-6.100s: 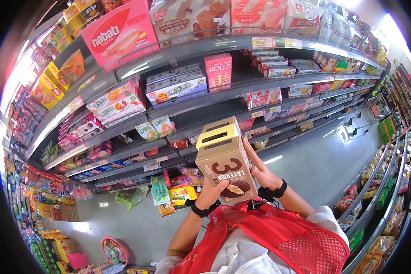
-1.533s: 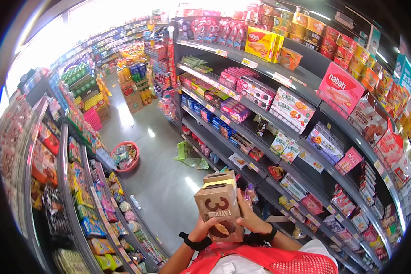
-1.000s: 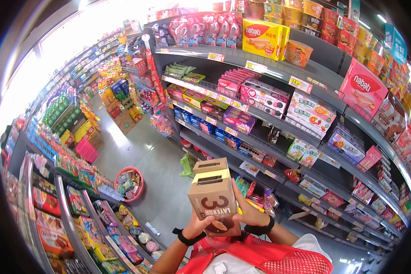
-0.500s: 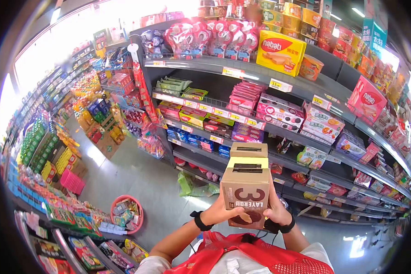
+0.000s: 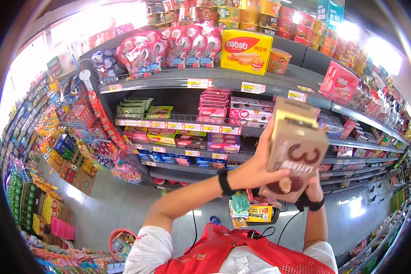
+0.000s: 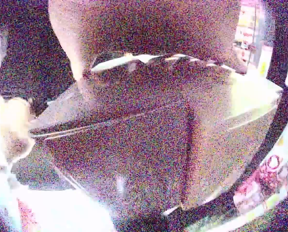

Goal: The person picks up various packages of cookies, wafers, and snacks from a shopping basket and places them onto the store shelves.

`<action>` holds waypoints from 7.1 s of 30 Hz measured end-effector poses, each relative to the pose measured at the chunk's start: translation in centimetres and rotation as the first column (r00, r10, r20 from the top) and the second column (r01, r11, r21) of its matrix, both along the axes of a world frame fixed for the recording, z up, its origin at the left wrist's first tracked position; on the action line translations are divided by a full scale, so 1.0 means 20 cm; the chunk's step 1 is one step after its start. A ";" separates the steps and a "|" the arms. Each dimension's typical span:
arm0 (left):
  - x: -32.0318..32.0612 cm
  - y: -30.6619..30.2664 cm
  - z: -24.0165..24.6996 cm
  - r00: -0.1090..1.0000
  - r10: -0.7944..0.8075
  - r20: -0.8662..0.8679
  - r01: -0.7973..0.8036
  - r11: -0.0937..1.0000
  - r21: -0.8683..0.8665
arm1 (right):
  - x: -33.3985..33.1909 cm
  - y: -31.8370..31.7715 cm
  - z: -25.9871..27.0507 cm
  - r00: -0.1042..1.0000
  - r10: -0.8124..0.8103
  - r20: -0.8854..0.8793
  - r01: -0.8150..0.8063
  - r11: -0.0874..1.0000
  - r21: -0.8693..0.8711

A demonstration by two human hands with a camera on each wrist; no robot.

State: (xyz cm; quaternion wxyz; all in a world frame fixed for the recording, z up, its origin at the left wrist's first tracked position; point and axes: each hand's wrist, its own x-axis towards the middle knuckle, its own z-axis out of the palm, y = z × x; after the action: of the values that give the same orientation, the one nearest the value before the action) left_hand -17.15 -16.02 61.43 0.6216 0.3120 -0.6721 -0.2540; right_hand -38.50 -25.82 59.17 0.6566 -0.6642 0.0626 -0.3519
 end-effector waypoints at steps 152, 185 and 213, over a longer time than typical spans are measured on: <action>-0.73 -0.63 -4.19 0.394 0.697 0.598 -0.479 -0.400 0.782 | -0.87 -1.38 -3.46 0.599 -0.096 -0.795 0.659 0.623 0.421; -0.85 0.02 -4.30 0.542 0.839 0.046 0.059 -0.093 0.994 | 0.16 -0.82 -4.23 0.465 0.280 -0.840 0.266 0.861 0.434; -0.89 0.03 -4.40 0.473 0.880 -0.050 0.144 -0.022 0.989 | -0.18 -1.40 -3.62 0.812 -0.065 -0.579 0.497 0.597 0.630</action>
State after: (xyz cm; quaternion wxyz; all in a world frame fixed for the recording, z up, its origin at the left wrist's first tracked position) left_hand -34.87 -15.39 -26.60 0.5079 0.6896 0.1262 -0.5006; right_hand -42.15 -53.81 -13.22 0.7651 -0.3746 0.4794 -0.2110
